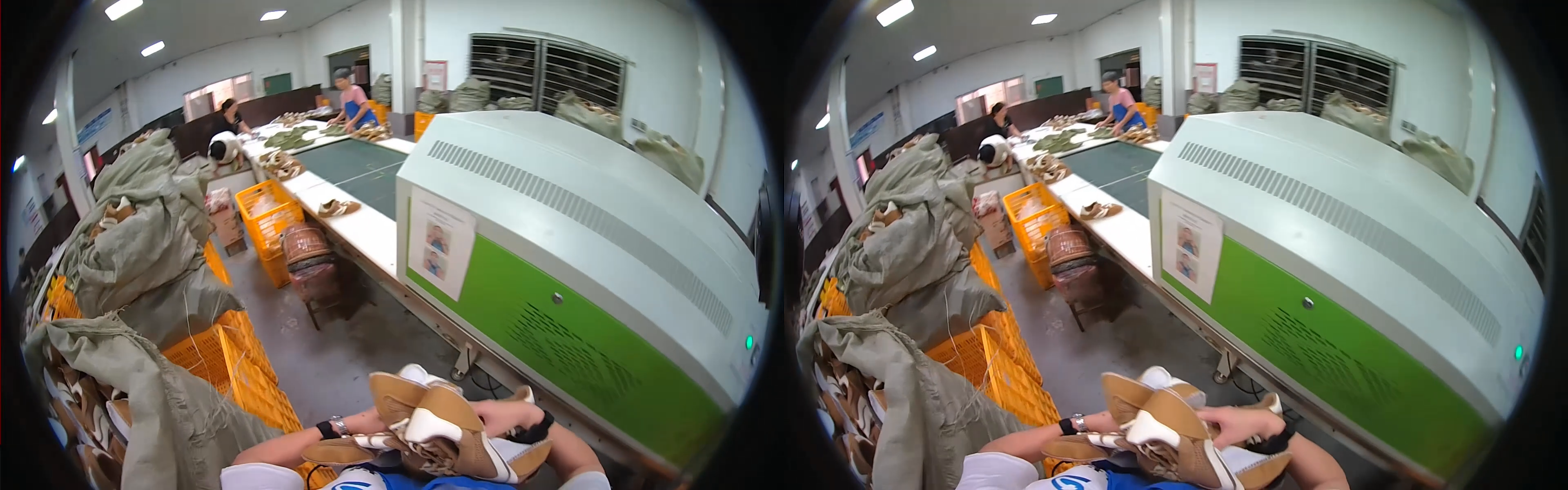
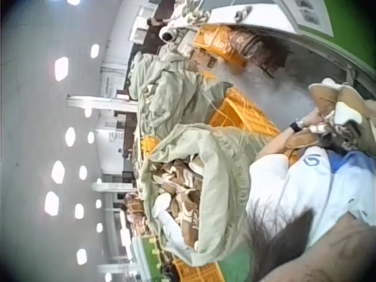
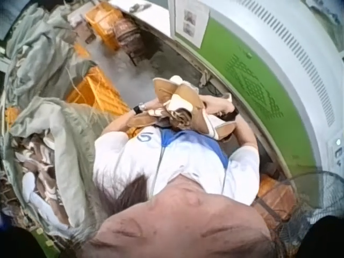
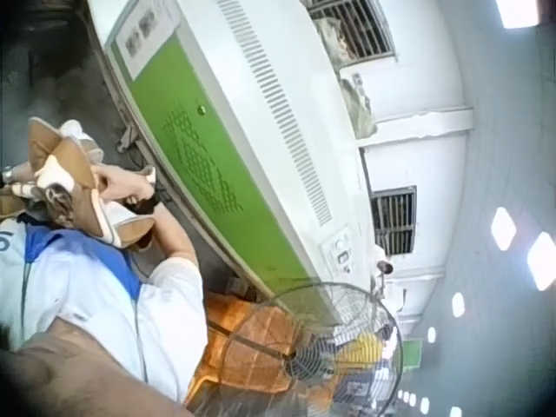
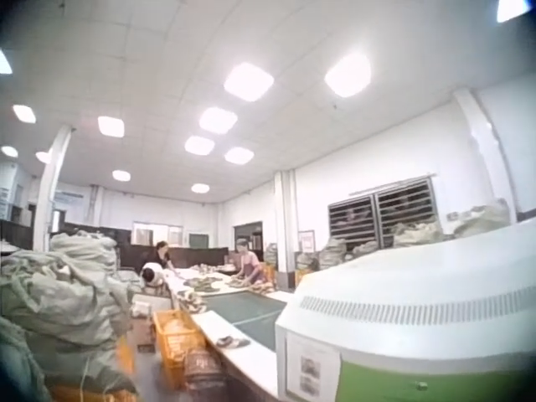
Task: The recorder takes finished shoe uppers from a bag, brings them to an assembly station, and places them onto shoe lasts (green foot molds) on a conveyor belt.
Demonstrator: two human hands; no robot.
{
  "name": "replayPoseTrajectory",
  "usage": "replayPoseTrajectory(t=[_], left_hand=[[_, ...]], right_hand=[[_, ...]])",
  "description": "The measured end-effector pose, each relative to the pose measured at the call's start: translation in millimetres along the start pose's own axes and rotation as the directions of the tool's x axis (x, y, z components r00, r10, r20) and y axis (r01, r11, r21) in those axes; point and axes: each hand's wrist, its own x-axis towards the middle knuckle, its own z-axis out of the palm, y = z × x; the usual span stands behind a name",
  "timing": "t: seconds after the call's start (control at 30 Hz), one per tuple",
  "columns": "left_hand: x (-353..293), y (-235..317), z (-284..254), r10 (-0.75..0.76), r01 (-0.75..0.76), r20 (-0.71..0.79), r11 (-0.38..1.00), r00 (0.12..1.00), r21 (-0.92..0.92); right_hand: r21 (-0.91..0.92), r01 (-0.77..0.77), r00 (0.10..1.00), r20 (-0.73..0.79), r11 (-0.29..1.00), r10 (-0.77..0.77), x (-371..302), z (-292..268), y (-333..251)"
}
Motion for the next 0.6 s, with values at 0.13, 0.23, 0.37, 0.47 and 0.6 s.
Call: replayPoseTrajectory(t=[0.13, 0.23, 0.37, 0.47, 0.6], left_hand=[[-5.4, 56.6, -58.6, 0.124, -0.114, -0.261, 0.992, 0.957, 0.053], [-21.0, 32.3, -107.1, -0.025, 0.034, -0.405, 0.999, 0.914, 0.016], [-51.2, -28.3, -172.0, -0.037, 0.062, -0.489, 0.997, 0.872, 0.036], [-67.9, -54.3, -245.7, -0.041, 0.095, -0.538, 0.993, 0.842, 0.073], [-76.8, -35.4, -369.1, -0.052, 0.132, -0.572, 0.986, 0.819, 0.1]], right_hand=[[-0.054, 0.104, 0.974, 0.21, 0.993, -0.09, 94.5, -97.6, 6.9], [0.003, 0.126, 0.88, 0.461, 0.992, -0.113, 189.9, -144.2, 23.8], [0.004, 0.118, 0.775, 0.625, 0.993, -0.094, 304.8, -197.6, 17.4], [-0.018, 0.159, 0.748, 0.655, 0.987, -0.108, 399.1, -227.2, 29.4], [0.023, 0.138, 0.729, 0.675, 0.99, -0.117, 507.8, -277.3, 18.3]])
